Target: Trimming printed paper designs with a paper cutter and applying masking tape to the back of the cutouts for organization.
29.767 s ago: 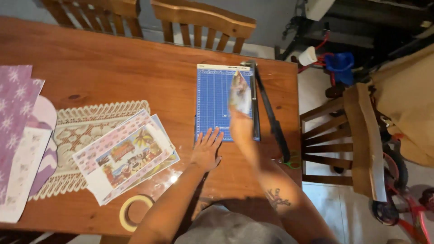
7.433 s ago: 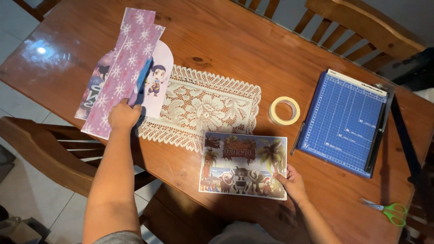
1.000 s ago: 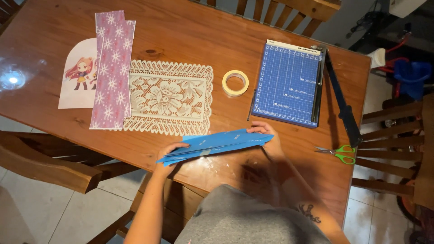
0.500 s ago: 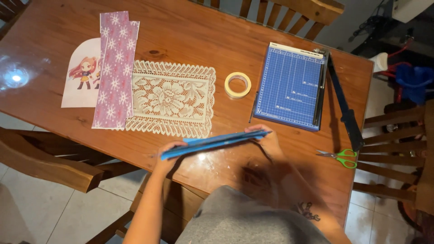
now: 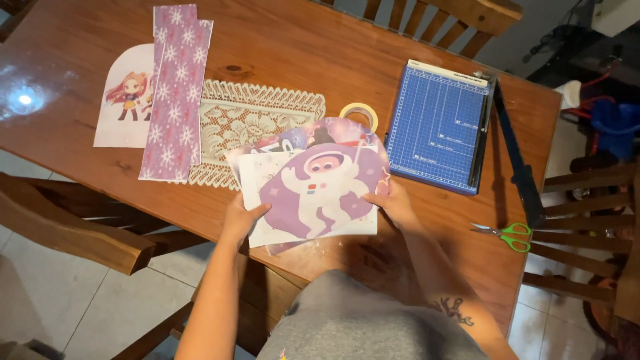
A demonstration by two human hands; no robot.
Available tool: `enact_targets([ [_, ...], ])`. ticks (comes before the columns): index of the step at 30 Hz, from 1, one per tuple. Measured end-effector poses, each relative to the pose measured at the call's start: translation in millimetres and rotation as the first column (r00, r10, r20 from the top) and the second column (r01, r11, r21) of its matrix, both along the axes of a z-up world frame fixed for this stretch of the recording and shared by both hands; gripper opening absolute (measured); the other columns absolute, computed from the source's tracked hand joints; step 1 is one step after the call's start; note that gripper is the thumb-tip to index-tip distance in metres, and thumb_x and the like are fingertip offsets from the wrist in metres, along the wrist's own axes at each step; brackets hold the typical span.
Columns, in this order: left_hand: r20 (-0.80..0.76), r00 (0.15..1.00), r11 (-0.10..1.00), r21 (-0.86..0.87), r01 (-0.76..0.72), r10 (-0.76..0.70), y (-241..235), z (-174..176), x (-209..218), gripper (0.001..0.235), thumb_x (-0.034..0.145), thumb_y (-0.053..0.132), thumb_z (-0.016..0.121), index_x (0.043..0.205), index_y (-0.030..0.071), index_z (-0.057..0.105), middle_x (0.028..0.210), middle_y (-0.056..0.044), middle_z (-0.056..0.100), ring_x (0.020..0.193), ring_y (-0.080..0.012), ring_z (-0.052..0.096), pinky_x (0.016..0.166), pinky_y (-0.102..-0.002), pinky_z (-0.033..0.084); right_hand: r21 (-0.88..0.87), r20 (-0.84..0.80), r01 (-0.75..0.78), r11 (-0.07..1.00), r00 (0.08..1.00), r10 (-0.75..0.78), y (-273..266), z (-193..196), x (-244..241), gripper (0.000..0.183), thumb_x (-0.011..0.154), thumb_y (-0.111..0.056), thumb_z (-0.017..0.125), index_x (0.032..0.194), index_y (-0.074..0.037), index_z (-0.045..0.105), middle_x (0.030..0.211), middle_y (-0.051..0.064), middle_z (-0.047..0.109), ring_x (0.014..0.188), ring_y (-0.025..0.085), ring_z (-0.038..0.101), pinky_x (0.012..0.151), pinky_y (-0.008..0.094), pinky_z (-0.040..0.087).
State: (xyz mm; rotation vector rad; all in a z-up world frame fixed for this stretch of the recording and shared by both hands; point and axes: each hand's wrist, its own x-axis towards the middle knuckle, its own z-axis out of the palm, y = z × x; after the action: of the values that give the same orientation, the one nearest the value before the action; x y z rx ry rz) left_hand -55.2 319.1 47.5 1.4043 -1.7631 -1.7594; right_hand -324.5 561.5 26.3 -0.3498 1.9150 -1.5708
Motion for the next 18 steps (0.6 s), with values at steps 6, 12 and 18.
enact_targets([
  [6,0.203,0.979,0.991,-0.126,0.042,-0.016,-12,-80,13,0.061,0.081,0.019,0.087,0.134,0.003,0.063,0.129,-0.024,0.067,0.126,-0.0385,0.062,0.103,-0.048,0.052,0.091,0.141,-0.01,0.996,0.99,-0.003,-16,-75,18,0.034,0.074,-0.01,0.089,0.103,-0.004,0.071,0.08,0.007,0.071,0.062,0.015,0.067,0.048,0.029,0.057],
  [12,0.178,0.98,0.99,-0.122,-0.067,0.088,-20,-79,15,0.051,0.088,0.019,0.08,0.134,0.003,0.065,0.112,-0.02,0.074,0.113,-0.0339,0.069,0.095,-0.046,0.055,0.305,0.143,0.032,0.952,0.987,-0.079,-15,-78,28,0.08,0.076,-0.011,0.09,0.147,-0.003,0.055,0.141,0.019,0.061,0.133,0.027,0.056,0.11,0.041,0.045],
  [18,0.073,0.981,0.977,0.101,-0.188,0.181,-44,-124,34,0.047,0.087,0.016,0.081,0.13,0.002,0.066,0.103,-0.013,0.076,0.084,-0.0212,0.072,0.069,-0.034,0.06,0.551,-0.134,0.025,0.834,0.989,0.059,-15,-72,32,0.054,0.076,-0.06,0.083,0.101,-0.013,0.075,0.095,0.013,0.074,0.093,0.03,0.072,0.081,0.041,0.057],
])
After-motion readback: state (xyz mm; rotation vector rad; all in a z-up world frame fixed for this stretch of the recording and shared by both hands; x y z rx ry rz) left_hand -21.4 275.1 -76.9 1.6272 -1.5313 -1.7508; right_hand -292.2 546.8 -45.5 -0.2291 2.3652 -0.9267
